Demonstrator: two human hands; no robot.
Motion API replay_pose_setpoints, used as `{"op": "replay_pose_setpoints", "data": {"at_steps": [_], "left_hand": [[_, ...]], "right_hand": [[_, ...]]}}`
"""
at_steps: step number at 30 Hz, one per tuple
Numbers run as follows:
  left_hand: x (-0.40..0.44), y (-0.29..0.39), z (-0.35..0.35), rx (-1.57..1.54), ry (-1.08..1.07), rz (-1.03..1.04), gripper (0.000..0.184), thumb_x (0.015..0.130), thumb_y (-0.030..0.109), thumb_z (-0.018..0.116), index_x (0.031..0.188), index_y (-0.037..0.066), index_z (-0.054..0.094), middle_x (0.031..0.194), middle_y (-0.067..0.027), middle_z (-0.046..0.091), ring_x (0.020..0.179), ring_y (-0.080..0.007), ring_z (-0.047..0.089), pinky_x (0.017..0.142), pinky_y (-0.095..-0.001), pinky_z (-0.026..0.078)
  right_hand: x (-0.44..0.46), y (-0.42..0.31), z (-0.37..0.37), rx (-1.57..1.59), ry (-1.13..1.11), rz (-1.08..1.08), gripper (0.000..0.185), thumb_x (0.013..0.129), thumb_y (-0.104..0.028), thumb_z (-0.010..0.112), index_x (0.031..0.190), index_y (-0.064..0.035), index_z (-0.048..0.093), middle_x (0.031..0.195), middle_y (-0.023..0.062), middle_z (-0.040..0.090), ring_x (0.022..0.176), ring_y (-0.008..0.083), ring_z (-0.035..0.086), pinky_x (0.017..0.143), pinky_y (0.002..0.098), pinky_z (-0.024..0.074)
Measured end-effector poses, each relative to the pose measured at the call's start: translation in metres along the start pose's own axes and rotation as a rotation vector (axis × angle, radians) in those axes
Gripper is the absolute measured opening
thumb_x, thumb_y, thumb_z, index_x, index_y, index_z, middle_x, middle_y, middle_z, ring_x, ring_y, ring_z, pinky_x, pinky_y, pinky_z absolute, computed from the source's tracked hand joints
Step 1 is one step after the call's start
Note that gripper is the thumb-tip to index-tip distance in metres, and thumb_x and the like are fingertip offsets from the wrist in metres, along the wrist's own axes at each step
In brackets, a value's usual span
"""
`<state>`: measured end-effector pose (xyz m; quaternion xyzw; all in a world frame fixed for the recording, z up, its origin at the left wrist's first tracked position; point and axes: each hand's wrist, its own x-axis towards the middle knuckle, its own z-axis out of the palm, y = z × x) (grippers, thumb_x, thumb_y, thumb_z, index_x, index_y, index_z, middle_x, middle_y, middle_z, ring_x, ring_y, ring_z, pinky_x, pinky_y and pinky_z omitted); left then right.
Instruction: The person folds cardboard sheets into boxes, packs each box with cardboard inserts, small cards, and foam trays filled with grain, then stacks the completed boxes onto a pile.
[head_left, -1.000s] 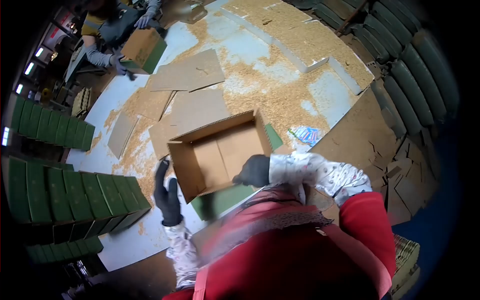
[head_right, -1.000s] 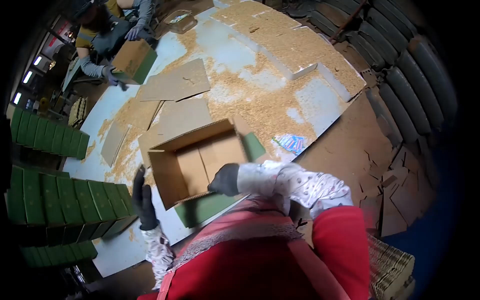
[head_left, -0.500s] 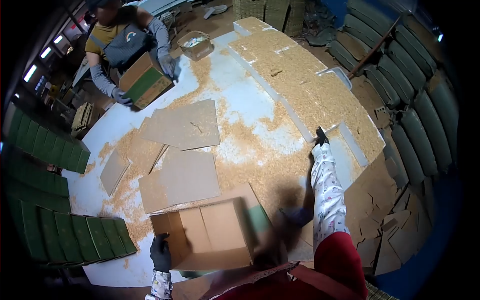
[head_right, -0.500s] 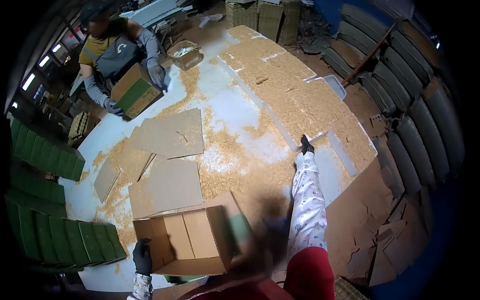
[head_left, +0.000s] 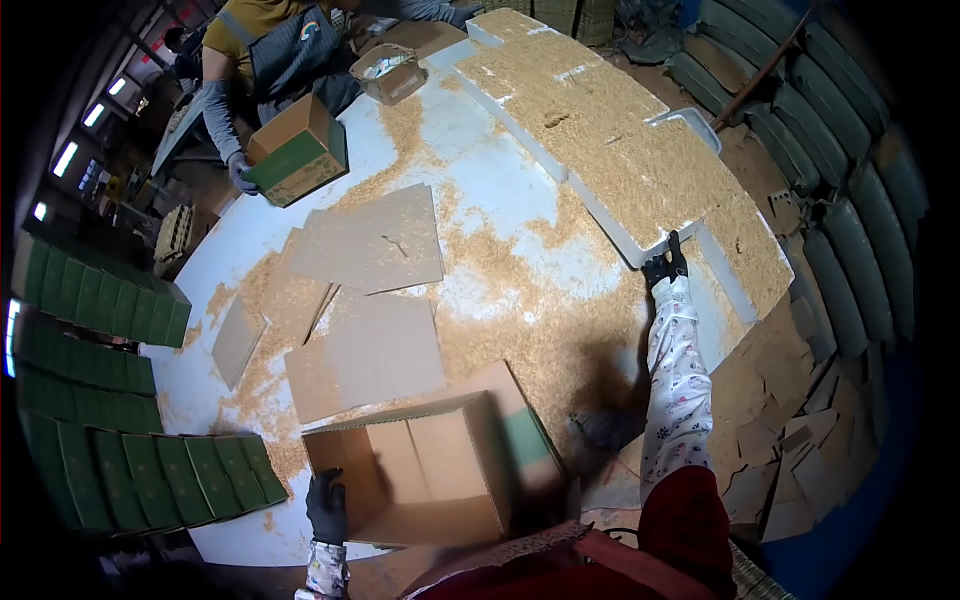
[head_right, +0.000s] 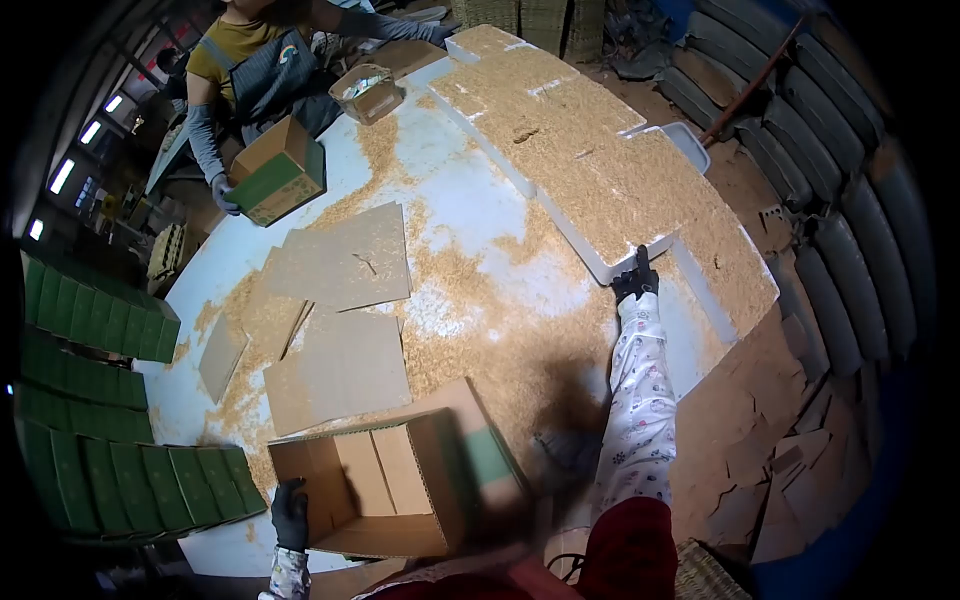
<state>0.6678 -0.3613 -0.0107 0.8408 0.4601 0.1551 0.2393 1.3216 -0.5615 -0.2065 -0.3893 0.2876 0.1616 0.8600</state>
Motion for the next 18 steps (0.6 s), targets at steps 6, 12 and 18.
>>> {"op": "replay_pose_setpoints", "data": {"at_steps": [6,12,18], "left_hand": [[0.000,0.007,-0.006,-0.019,-0.008,-0.011,0.025,0.075,-0.001,0.051,0.098,0.005,0.059,0.094,-0.0127,0.061,0.088,-0.0292,0.058,0.077,-0.0342,0.046],[-0.001,0.000,-0.008,-0.076,-0.011,0.036,0.026,0.075,0.000,0.052,0.099,0.006,0.058,0.094,-0.0133,0.060,0.087,-0.0310,0.057,0.076,-0.0353,0.046],[-0.019,-0.012,-0.021,-0.064,-0.053,0.041,0.030,0.075,0.003,0.054,0.105,0.008,0.056,0.110,-0.0177,0.054,0.110,-0.0303,0.049,0.092,-0.0374,0.039]], "right_hand": [[0.056,0.024,0.003,-0.457,0.090,-0.407,0.118,0.054,-0.024,0.084,0.140,-0.0058,0.005,0.137,0.0159,0.028,0.118,0.0257,0.038,0.095,0.0357,0.0344],[-0.043,-0.012,0.014,0.022,-0.317,0.343,0.069,0.071,-0.014,0.063,0.132,-0.0138,0.029,0.126,0.0149,0.045,0.105,0.0325,0.053,0.091,0.0462,0.0418],[-0.227,0.024,0.005,-0.289,-0.823,0.011,0.060,0.079,-0.024,0.052,0.134,-0.0164,0.031,0.125,0.0158,0.047,0.108,0.0343,0.051,0.088,0.0606,0.0374]]}}
